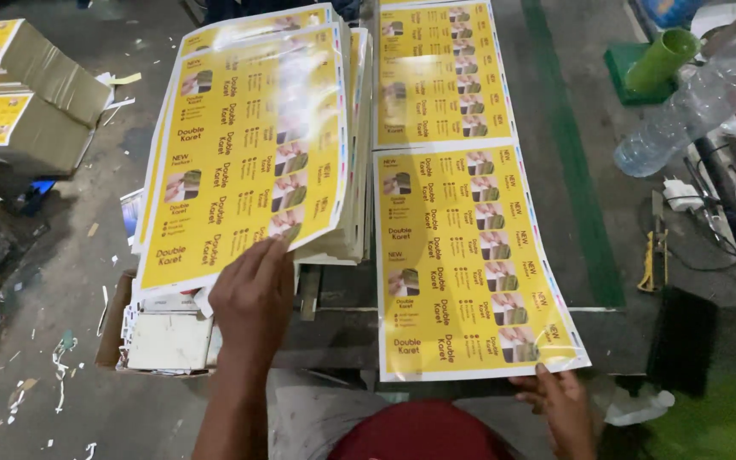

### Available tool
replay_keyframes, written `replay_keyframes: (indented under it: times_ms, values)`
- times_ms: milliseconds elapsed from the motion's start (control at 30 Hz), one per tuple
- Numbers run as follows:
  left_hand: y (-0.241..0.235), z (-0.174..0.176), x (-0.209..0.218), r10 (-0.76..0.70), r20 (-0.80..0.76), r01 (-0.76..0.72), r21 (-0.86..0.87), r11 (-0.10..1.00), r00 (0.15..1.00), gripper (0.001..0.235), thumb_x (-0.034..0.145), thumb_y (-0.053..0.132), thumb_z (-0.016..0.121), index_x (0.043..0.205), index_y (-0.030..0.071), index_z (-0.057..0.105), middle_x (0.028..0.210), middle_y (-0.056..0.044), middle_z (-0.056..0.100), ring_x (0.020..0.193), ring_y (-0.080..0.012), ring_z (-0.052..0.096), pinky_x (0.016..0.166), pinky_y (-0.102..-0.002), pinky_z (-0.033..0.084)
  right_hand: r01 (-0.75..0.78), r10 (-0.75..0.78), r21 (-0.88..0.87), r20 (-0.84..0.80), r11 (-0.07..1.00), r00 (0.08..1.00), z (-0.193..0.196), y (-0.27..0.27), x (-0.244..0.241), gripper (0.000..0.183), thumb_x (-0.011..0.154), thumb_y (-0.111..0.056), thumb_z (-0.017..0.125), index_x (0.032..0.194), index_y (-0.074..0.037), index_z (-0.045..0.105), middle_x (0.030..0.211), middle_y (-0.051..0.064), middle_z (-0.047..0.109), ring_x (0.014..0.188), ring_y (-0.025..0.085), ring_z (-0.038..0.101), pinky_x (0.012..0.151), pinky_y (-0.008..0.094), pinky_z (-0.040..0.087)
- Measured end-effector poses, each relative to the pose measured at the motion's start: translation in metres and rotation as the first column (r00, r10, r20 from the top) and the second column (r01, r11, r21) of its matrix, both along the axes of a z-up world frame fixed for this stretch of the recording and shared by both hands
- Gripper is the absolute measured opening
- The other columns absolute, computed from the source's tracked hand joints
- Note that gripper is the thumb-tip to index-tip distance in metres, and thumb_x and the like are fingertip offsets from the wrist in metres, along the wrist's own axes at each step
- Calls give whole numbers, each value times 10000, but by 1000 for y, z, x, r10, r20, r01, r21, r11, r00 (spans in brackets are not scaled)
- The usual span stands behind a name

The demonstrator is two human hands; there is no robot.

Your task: Inspecting and sorting stacks of printed yellow sheets on a workbench.

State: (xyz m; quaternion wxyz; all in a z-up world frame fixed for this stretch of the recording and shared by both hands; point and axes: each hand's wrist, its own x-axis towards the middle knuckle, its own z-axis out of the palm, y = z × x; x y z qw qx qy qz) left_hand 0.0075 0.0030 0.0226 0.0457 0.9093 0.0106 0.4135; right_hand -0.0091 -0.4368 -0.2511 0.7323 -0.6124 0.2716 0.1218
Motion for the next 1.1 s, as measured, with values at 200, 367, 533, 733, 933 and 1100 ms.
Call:
replay_keyframes:
  times_ms: [200, 367, 533, 733, 933, 1100]
  values:
    - [-7, -24, 2, -68, -18, 65, -128, 990, 998, 161, 893, 38, 767, 1048, -5, 753, 1029, -124, 780, 841, -285, 738, 731, -376, 559, 5, -14, 68, 132, 998, 991, -18, 28, 28, 334, 1061, -75, 534, 1341, 104, 507, 1052, 280, 677, 864, 350, 719, 577, 367, 517]
    - [-6, -32, 2, -65, -32, 59, -161, 985, 997, 163, 888, 43, 765, 1047, 15, 740, 1034, -111, 777, 821, -280, 732, 704, -376, 552, -36, 9, 121, 215, 992, 977, -13, 41, 62, 361, 1068, -126, 535, 1371, 70, 508, 1055, 234, 665, 877, 307, 703, 622, 356, 529]
    - [-6, -28, -2, -48, -38, 41, -167, 985, 998, 185, 889, 56, 763, 1071, 27, 744, 1055, -99, 775, 830, -286, 733, 700, -383, 546, -22, -3, 162, 156, 986, 988, -3, 40, 74, 384, 1069, -169, 528, 1388, 36, 476, 1136, 244, 682, 930, 317, 700, 628, 350, 507]
    - [-22, -32, -5, -190, -111, 169, -176, 970, 976, 264, 822, 68, 786, 1086, 60, 778, 1115, -88, 770, 852, -236, 741, 733, -360, 587, -59, 61, 134, -10, 989, 998, 30, 49, 54, 535, 1062, -115, 473, 1579, -3, 394, 1241, 281, 692, 916, 326, 671, 667, 387, 496]
    - [-77, -52, 8, -433, -170, 411, -148, 899, 885, 237, 898, 177, 732, 1096, 48, 717, 1173, -85, 713, 1052, -275, 676, 868, -392, 519, -296, 289, 105, 80, 949, 954, 88, 108, 59, 559, 968, -50, 562, 1524, -17, 507, 1197, 297, 727, 835, 324, 693, 631, 378, 532]
    - [-108, -59, 4, -597, -250, 573, -169, 802, 763, 316, 878, 222, 702, 1122, 23, 668, 1307, -149, 642, 1250, -341, 575, 973, -431, 438, -404, 297, 189, 424, 895, 856, 73, 129, 52, 289, 989, -123, 605, 1153, 115, 613, 803, 153, 631, 682, 244, 617, 618, 391, 589]
